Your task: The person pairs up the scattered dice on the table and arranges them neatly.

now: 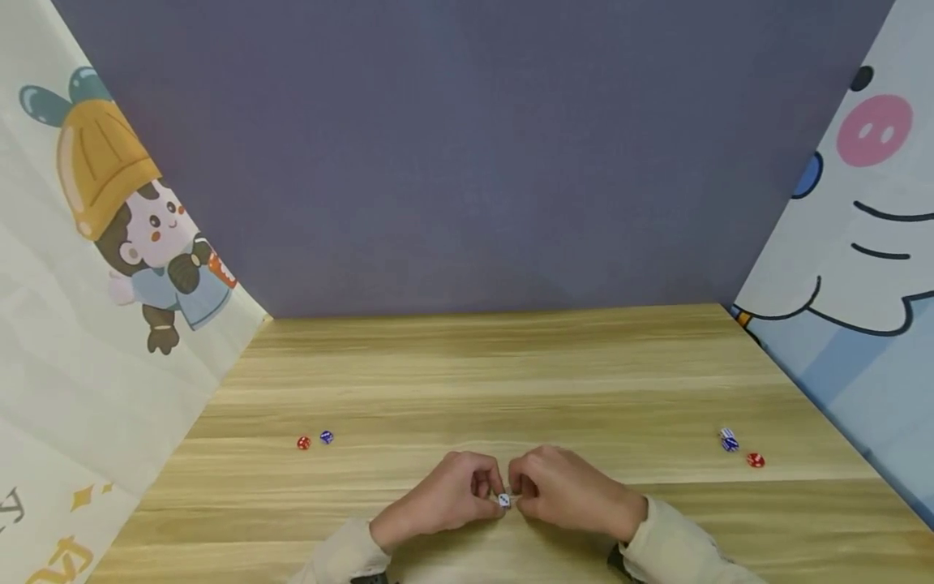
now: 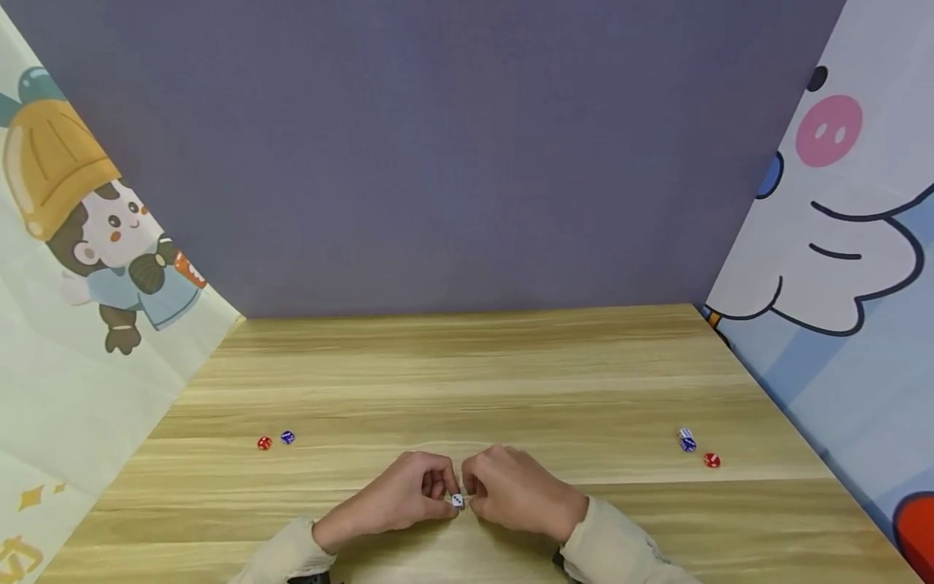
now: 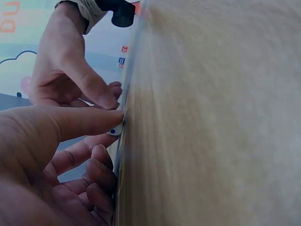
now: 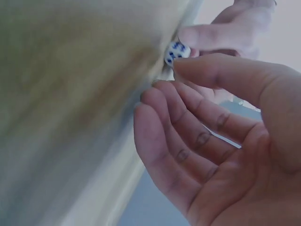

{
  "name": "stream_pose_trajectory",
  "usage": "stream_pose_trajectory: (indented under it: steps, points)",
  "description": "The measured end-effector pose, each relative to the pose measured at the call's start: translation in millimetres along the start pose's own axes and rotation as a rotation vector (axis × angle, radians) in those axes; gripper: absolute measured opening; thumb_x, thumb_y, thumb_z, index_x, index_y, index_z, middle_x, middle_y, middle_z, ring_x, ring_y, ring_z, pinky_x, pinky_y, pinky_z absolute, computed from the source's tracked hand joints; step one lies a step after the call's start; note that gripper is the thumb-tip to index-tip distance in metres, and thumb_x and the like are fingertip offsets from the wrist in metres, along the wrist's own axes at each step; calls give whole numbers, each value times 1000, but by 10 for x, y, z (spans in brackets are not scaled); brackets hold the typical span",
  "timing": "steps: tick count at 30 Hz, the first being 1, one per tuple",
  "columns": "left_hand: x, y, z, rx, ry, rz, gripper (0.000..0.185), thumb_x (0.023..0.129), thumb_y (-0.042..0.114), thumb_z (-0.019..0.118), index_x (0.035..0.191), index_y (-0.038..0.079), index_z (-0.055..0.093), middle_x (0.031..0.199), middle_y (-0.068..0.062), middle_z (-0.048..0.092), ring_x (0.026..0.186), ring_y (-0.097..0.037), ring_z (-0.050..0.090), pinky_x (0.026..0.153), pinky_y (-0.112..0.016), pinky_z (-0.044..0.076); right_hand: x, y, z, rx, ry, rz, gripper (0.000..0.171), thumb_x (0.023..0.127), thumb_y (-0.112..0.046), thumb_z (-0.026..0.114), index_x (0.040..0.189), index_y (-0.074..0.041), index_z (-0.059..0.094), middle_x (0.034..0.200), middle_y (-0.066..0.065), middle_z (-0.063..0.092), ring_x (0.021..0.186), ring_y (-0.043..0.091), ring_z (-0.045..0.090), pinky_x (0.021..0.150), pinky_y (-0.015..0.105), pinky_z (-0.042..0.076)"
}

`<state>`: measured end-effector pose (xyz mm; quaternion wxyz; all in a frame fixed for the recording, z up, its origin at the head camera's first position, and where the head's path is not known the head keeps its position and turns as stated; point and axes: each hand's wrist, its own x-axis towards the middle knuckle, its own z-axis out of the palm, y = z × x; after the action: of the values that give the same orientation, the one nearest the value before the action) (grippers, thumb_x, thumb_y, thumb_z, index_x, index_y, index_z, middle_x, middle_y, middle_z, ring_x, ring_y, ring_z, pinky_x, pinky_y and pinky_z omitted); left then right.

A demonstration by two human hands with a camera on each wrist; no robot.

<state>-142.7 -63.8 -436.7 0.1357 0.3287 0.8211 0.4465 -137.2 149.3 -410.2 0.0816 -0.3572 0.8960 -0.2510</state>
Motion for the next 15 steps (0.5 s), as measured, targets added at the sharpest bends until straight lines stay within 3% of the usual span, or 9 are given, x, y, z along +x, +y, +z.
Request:
stream_pose_trajectory:
  steps: [7,15]
  points:
    - [-9,-2,2,-12,2,-17,17,79,3,82,78,11,66,62,11,52,53,2,44,50,-14,37,-116,54,-159,22,34,54,8,86,-5,71,90,-11,71,76,-14,60,62,-3,50,55,21,45]
    - [-19,1,4,-18,-6,-17,16,79,5,82,79,12,67,62,10,52,54,1,43,51,-14,36,-435,243,-355,40,101,180,8,90,-7,67,95,-12,71,79,-10,64,66,-1,54,56,24,47]
